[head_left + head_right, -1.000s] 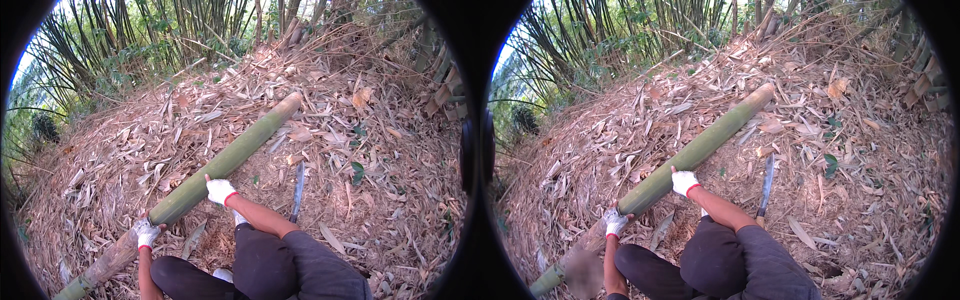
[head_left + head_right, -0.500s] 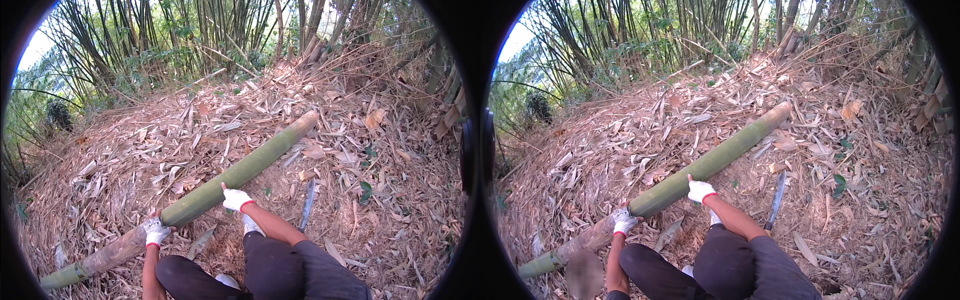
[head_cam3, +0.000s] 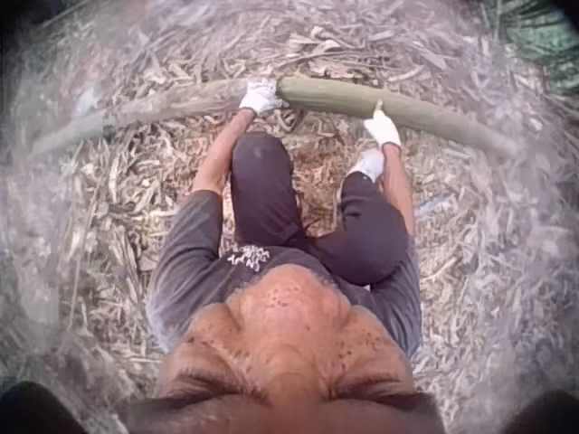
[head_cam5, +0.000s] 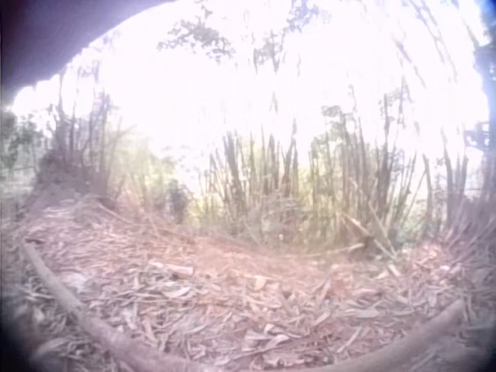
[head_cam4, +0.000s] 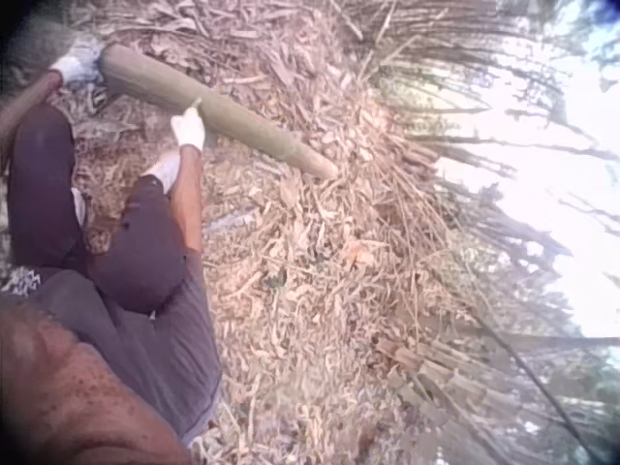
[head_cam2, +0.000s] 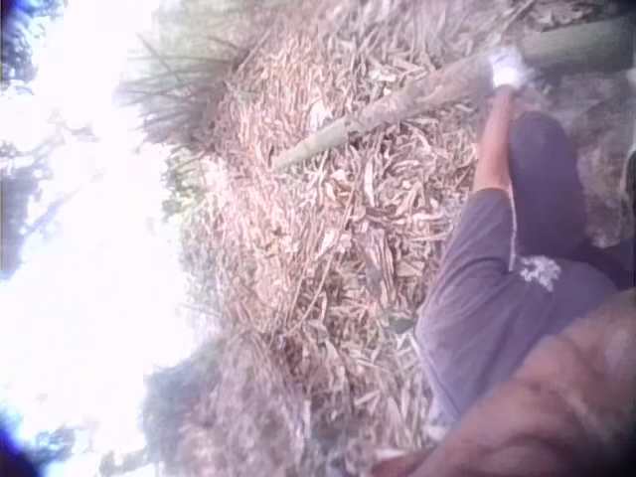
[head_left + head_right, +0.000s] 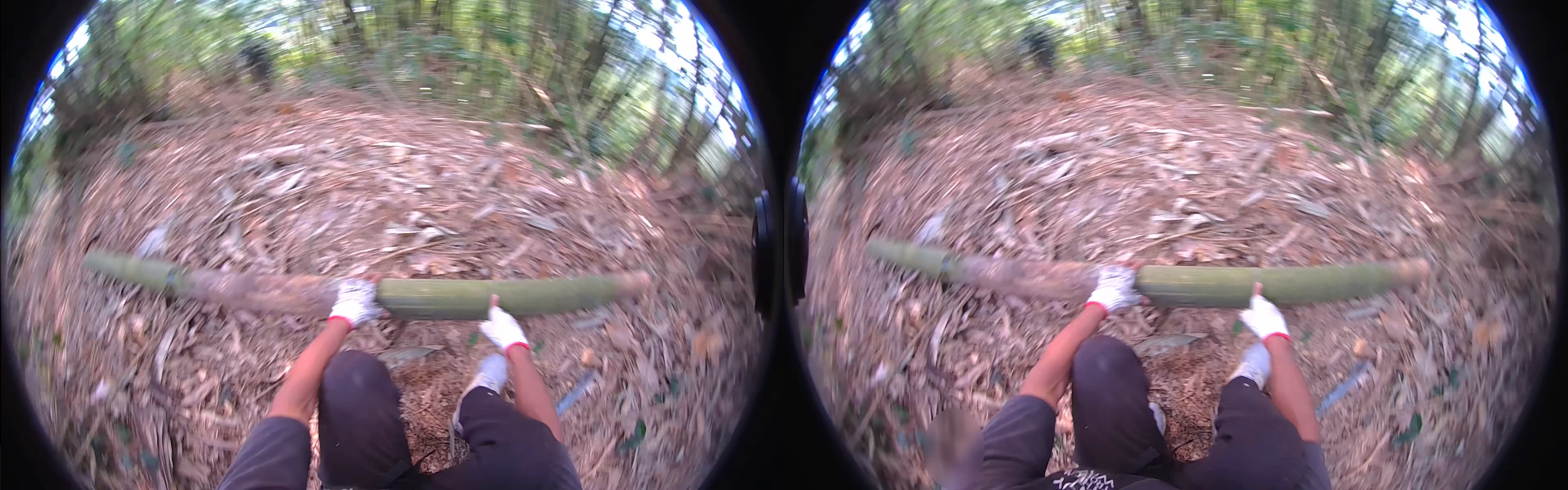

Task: The person sits on the ground in a bamboo grove and uses a machete to chop a section off a bamboo stalk. They then use a thin stick to split the bamboo stalk lengthwise.

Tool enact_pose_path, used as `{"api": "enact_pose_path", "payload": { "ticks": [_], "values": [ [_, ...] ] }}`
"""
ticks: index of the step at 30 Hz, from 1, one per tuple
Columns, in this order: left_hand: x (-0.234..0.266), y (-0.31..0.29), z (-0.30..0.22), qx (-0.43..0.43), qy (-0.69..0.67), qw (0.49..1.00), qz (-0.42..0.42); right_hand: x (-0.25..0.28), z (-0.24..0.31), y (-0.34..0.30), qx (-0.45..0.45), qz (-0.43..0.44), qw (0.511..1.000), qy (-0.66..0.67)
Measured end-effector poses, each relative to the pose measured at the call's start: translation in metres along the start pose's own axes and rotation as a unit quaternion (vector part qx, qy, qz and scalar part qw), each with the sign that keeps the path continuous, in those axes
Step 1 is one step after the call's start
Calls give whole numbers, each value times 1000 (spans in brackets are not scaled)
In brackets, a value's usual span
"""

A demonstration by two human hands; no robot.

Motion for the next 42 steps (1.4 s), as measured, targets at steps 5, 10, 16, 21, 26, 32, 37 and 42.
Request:
{"api": "enact_pose_path", "payload": {
  "ticks": [5, 10, 16, 21, 26, 32, 37, 42],
  "values": [
    [2, -4, 4, 47, -5, 999, 25, -11, -16, 12, -52, 22, 997, -44],
    [4, -4, 5, 61, -14, 998, 30, -11, -11, 14, -24, 17, 998, -55],
    [8, -8, 5, 56, -26, 998, 9, -12, -16, 14, -8, -4, 999, -39],
    [9, -13, 3, 63, -35, 997, 43, -15, -18, 19, -10, -5, 999, -48],
    [14, -14, 2, 58, -32, 997, 29, -19, -26, 21, -34, 24, 997, -64],
    [10, -13, 4, 55, -37, 997, 36, -20, -28, 25, -5, 0, 999, -54],
    [3, -10, 7, 62, -41, 996, 50, -20, -31, 24, -23, 7, 998, -66],
    [0, -7, 7, 56, -27, 997, 47, -17, -19, 16, -11, 9, 997, -75]
  ]
}}
Point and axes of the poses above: each hand's wrist, its own y-axis towards the middle knuckle, its own x-axis out of the back of the hand, z = x × y, the point moved 10 cm from there along y, towards the middle knuckle, and after that the axes turned 3 degrees about -x, right-handed, at the moved point
